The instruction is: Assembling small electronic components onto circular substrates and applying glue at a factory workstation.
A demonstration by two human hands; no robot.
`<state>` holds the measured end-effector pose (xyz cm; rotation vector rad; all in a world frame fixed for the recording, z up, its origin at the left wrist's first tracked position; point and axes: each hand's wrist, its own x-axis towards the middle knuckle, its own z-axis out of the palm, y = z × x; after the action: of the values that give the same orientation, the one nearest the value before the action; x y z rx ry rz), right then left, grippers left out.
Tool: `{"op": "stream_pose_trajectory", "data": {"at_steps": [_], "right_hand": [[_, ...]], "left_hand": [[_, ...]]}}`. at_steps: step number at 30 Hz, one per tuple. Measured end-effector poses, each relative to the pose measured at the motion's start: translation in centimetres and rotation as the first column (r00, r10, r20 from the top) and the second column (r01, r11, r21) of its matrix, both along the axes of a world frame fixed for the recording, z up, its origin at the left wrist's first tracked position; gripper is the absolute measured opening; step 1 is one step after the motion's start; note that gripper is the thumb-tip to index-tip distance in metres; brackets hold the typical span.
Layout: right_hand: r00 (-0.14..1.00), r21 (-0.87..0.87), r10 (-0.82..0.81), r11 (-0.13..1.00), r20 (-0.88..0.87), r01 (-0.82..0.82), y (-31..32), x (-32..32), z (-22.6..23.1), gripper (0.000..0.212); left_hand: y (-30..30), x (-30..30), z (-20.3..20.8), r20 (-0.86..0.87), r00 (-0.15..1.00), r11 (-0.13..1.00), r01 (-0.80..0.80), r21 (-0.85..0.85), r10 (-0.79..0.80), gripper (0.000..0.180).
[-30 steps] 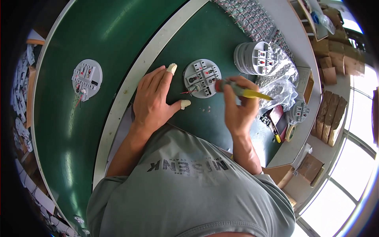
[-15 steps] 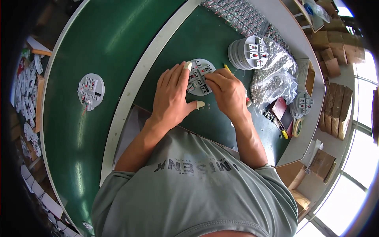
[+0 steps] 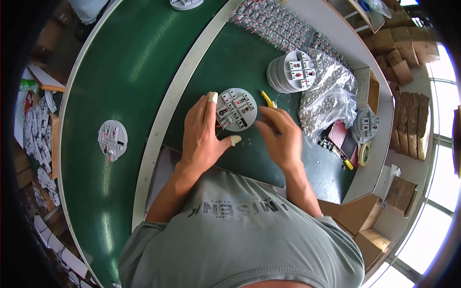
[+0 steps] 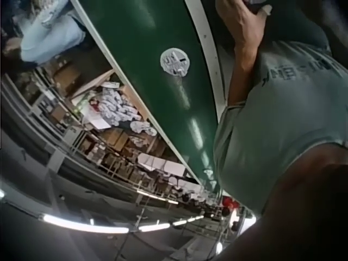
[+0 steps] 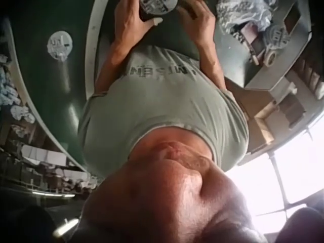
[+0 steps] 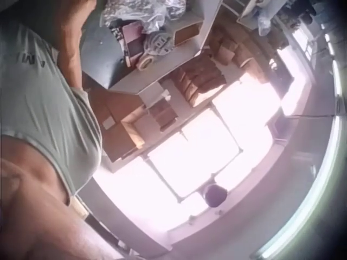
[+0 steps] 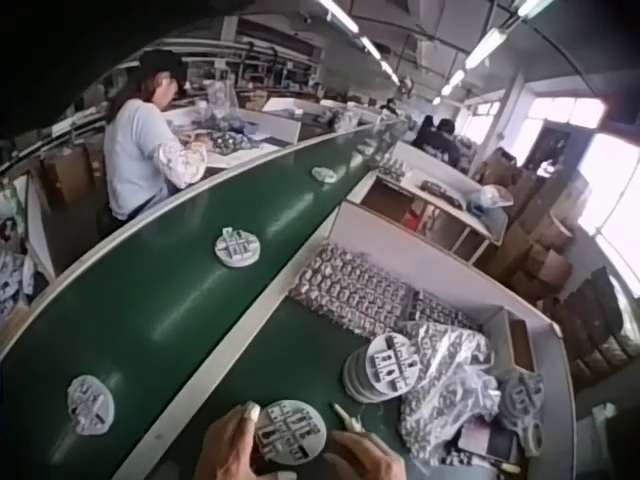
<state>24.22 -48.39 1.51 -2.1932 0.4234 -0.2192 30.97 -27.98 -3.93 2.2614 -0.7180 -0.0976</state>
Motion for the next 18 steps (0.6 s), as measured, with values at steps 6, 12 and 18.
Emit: {"op": "stream_pose_trajectory", "data": {"at_steps": [6, 12, 18], "right_hand": [[0.93, -0.459, -0.366, 0.834, -0.044, 0.306, -13.8, -7.2, -0.2, 0.019], [0.894, -0.666, -0.326, 0.744, -0.306, 0.044, -23.0, -3.9, -5.4, 0.024], [0.967, -0.524, -0.218, 0.843, -0.127, 0.121, -22.4, 0.3, -5.9, 0.03]], "left_hand": [[-1.2, 0.6, 2.4, 0.029, 0.999, 0.998, 0.033, 0.051, -0.034, 0.124], [-3.9, 2.9, 1.4, -0.027, 0.987, 0.952, 0.16, 0.259, -0.158, 0.12], [-3.0, 3.9, 1.7, -0.07, 0.98, 0.966, 0.197, 0.169, -0.187, 0.116]]}}
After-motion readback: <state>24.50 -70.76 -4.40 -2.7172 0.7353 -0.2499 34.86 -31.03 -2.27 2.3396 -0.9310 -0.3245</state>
